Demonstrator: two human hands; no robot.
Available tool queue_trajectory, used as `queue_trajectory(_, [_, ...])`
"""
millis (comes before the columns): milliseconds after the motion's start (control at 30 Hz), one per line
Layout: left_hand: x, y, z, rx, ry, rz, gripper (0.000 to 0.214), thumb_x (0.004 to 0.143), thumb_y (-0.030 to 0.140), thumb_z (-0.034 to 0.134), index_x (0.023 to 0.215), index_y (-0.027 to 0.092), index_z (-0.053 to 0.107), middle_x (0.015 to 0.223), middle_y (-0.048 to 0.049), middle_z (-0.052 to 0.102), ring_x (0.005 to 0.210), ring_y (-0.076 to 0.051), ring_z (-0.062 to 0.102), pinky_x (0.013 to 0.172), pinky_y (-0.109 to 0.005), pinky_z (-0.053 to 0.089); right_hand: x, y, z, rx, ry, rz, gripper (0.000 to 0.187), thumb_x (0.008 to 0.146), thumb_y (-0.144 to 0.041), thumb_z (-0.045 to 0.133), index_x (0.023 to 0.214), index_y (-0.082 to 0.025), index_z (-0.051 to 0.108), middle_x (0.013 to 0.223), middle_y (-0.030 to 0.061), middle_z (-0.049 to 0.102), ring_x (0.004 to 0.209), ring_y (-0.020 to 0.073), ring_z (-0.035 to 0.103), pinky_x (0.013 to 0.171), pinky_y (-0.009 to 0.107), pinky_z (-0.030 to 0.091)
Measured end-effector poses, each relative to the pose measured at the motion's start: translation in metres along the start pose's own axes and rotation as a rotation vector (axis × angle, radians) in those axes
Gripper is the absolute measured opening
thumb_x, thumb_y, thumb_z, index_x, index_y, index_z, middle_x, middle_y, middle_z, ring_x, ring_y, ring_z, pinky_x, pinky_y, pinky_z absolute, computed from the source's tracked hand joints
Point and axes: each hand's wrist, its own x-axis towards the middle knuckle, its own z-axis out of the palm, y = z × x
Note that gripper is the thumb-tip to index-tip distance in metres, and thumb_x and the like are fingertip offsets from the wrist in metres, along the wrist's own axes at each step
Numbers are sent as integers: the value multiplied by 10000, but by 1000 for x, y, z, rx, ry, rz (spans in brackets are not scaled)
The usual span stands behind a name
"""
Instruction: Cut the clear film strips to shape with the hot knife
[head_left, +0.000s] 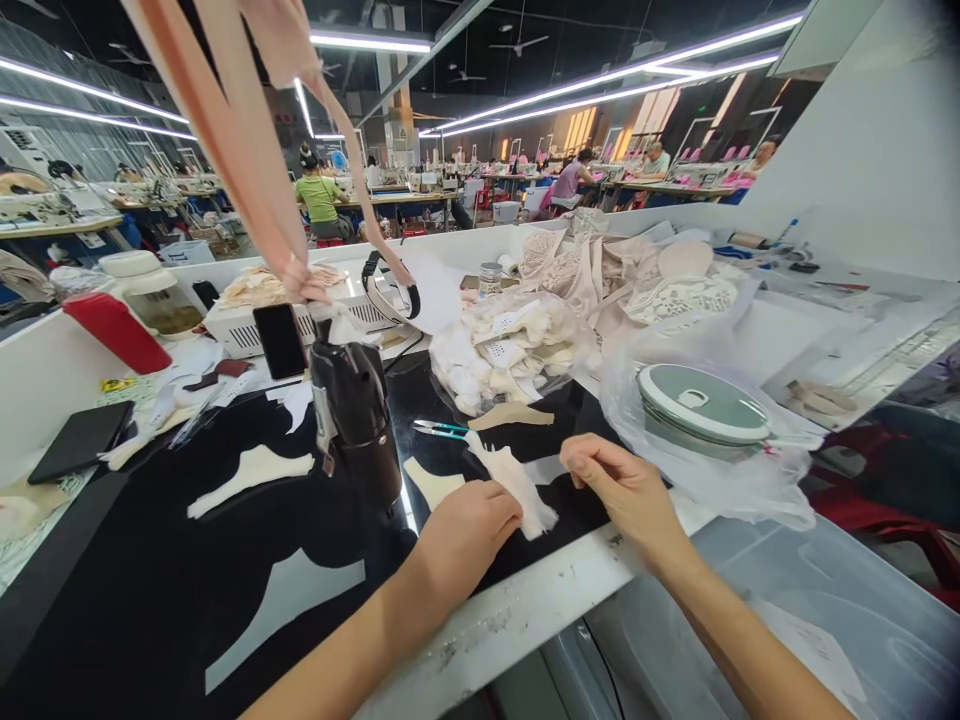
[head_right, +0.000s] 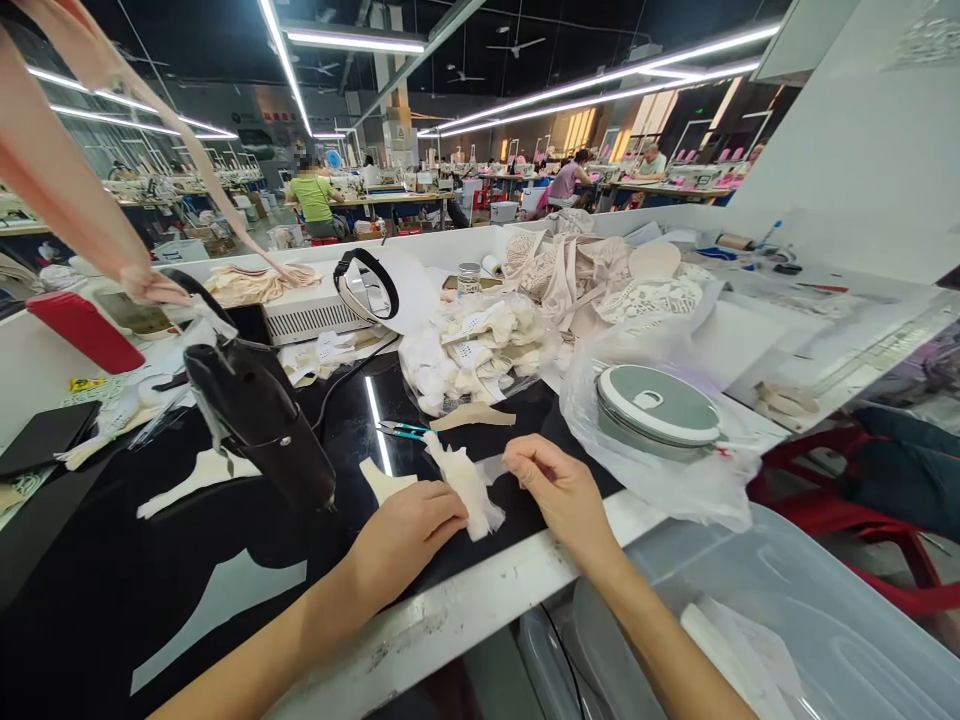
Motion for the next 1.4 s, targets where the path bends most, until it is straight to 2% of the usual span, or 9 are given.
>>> queue_trajectory(233, [-1, 0, 0, -8, -12, 22, 151, 1009, 166, 572, 993, 194, 720, 1067, -45, 757, 992, -219, 687, 887, -329, 518, 26, -33, 4, 299, 95, 32, 395, 806, -639, 752, 787, -261, 636, 836, 14, 675, 622, 134, 517, 585, 287, 451])
queue_trajectory(400, [-13, 7, -13, -221, 87, 16, 217, 983, 124, 548, 1098, 194, 719, 1183, -70, 747, 1118, -233, 678, 1009, -350, 501, 22, -66, 7, 405, 78, 68, 435, 732, -623, 829, 735, -254, 599, 773, 13, 667, 578, 129, 519, 519, 269, 447])
queue_trajectory(633, [-57, 23, -44, -616, 404, -268, 223, 1015, 300, 498, 1054, 243, 710, 1014, -41, 731, 946, -190, 683, 842, -296, 522, -14, -77, 24, 448, -262, 252, 425, 725, -573, 858, 683, -200, 659, 726, 44, 698, 488, 101, 505, 460, 250, 424])
queue_trajectory(767, [-75, 31, -55, -853, 335, -213, 255, 965, 366, 621, 1185, 253, 683, 1229, -62, 696, 1182, -224, 624, 1036, -347, 452, -30, -76, 44, 396, -464, 305, 369, 808, -545, 804, 765, -189, 718, 666, 36, 667, 518, 110, 525, 480, 237, 410])
queue_trajectory(867, [-83, 36, -58, -1093, 224, -292, 346, 861, 425, 766, 1126, 215, 693, 1008, -49, 723, 979, -192, 654, 891, -301, 480, -35, -74, 56, 373, -536, 293, 361, 835, -540, 780, 793, -186, 720, 676, 33, 665, 527, 108, 518, 482, 235, 392])
queue_trajectory(1000, [-96, 39, -63, -1236, 190, -441, 385, 724, 486, 877, 840, 160, 707, 749, 5, 623, 718, -118, 548, 713, -243, 427, -38, -73, 65, 314, -540, 290, 383, 844, -556, 761, 791, -178, 721, 617, 8, 618, 511, 99, 480, 505, 243, 369])
queue_trajectory(1100, [-109, 36, -67, -1240, 229, -498, 421, 674, 505, 901, 743, 156, 676, 718, 15, 594, 691, -107, 512, 693, -237, 410, -40, -73, 70, 277, -504, 304, 422, 815, -588, 771, 743, -177, 706, 578, -9, 578, 506, 93, 438, 510, 243, 350])
queue_trajectory(1267, [-137, 20, -70, -1184, 346, -579, 405, 715, 525, 867, 783, 168, 690, 729, 18, 577, 742, -125, 540, 757, -256, 452, -45, -77, 82, 253, -431, 368, 475, 752, -634, 797, 681, -181, 672, 624, -1, 596, 518, 89, 397, 514, 250, 333])
queue_trajectory(1400, [-160, 11, -75, -1218, 454, -663, 449, 701, 555, 872, 766, 171, 651, 697, 34, 542, 698, -112, 537, 793, -282, 508, -47, -74, 92, 228, -476, 414, 512, 733, -669, 794, 678, -177, 666, 631, 9, 615, 514, 83, 380, 526, 253, 310])
